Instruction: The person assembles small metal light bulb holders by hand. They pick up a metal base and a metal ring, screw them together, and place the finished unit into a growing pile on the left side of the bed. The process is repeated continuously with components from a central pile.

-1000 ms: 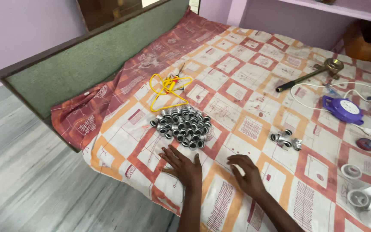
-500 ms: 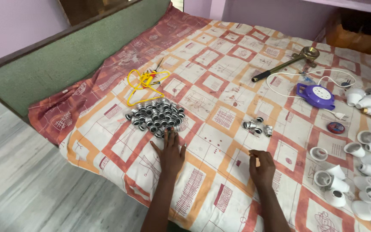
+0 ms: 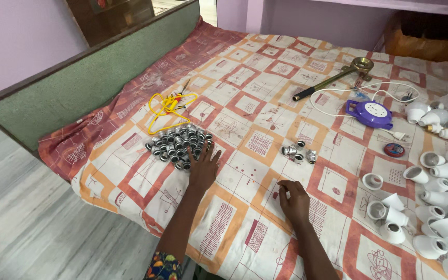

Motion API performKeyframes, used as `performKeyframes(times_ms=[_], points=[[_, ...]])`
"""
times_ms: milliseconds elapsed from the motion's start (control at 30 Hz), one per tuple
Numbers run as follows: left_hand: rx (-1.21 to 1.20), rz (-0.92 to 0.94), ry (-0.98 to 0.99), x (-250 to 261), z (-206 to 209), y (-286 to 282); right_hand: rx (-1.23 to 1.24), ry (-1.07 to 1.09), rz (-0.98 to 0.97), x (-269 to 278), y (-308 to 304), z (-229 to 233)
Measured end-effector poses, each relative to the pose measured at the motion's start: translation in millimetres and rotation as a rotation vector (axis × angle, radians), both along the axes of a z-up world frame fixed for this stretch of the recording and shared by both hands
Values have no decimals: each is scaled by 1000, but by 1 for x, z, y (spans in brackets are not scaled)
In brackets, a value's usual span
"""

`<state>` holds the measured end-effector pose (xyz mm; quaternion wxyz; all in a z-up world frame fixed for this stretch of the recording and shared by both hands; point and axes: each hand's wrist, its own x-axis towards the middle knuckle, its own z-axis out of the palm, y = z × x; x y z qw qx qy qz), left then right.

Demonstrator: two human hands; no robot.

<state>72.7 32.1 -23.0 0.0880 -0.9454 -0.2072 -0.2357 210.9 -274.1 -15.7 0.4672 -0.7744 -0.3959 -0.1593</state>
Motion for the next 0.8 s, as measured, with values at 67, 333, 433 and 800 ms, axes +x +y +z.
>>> performKeyframes(times_ms=[67, 333, 433, 800], points=[[75, -24, 43, 23, -2, 15, -8, -14, 12, 2, 3, -4], [185, 189, 324, 68, 6, 67, -58, 32, 8, 9, 11, -11], [156, 222, 331, 68, -2, 71, -100, 122, 22, 10, 14, -9], [47, 334, 149, 63, -11, 92, -138, 155, 2, 7, 13, -1]])
